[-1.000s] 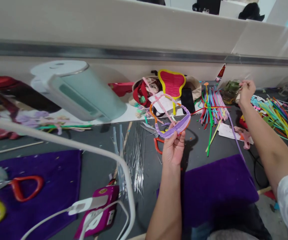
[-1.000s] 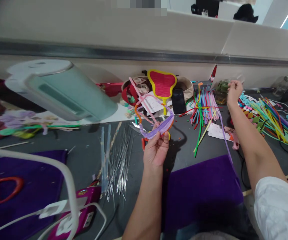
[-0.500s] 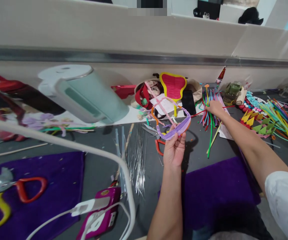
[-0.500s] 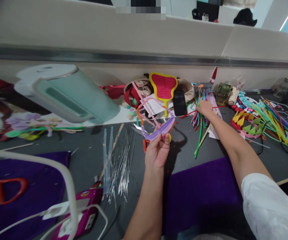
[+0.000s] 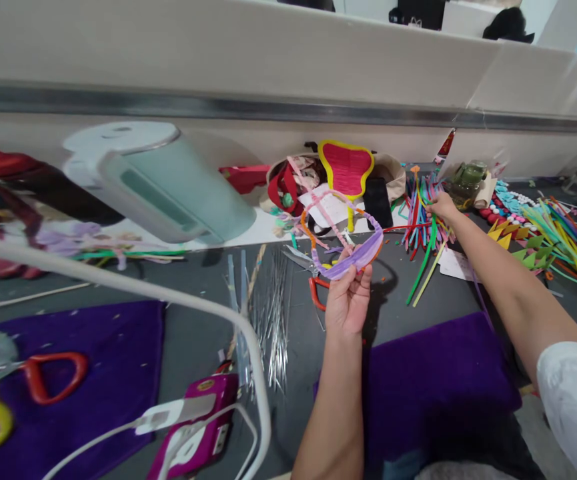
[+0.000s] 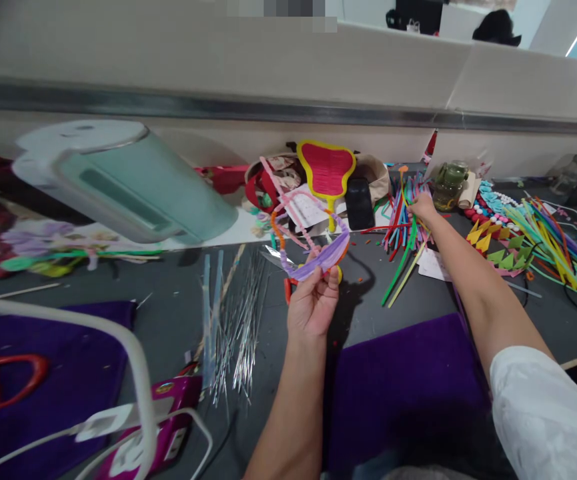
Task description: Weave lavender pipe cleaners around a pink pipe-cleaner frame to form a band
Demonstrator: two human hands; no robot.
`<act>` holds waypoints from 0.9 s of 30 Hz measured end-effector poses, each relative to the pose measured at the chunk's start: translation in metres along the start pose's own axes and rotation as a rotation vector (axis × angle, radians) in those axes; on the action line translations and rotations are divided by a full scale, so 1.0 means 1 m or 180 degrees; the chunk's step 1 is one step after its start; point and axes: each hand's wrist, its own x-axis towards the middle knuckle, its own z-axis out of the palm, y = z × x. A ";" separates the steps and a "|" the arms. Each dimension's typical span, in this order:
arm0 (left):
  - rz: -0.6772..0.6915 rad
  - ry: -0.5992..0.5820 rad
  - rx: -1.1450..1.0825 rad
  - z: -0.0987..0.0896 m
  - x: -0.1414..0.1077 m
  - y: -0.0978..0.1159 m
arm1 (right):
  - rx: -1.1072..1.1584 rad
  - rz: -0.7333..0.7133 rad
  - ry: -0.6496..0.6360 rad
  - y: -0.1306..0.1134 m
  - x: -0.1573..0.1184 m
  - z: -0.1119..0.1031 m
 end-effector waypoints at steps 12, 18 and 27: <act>0.0002 0.0010 -0.0015 0.001 -0.001 0.000 | 0.1422 0.0661 -0.0317 -0.003 -0.002 -0.010; 0.0006 -0.0041 0.0002 0.001 0.000 -0.001 | 0.1768 0.0508 -0.0071 -0.010 0.003 -0.016; -0.0013 -0.0067 0.0002 -0.001 0.002 -0.001 | 0.0269 -0.0488 0.1129 -0.001 0.029 -0.020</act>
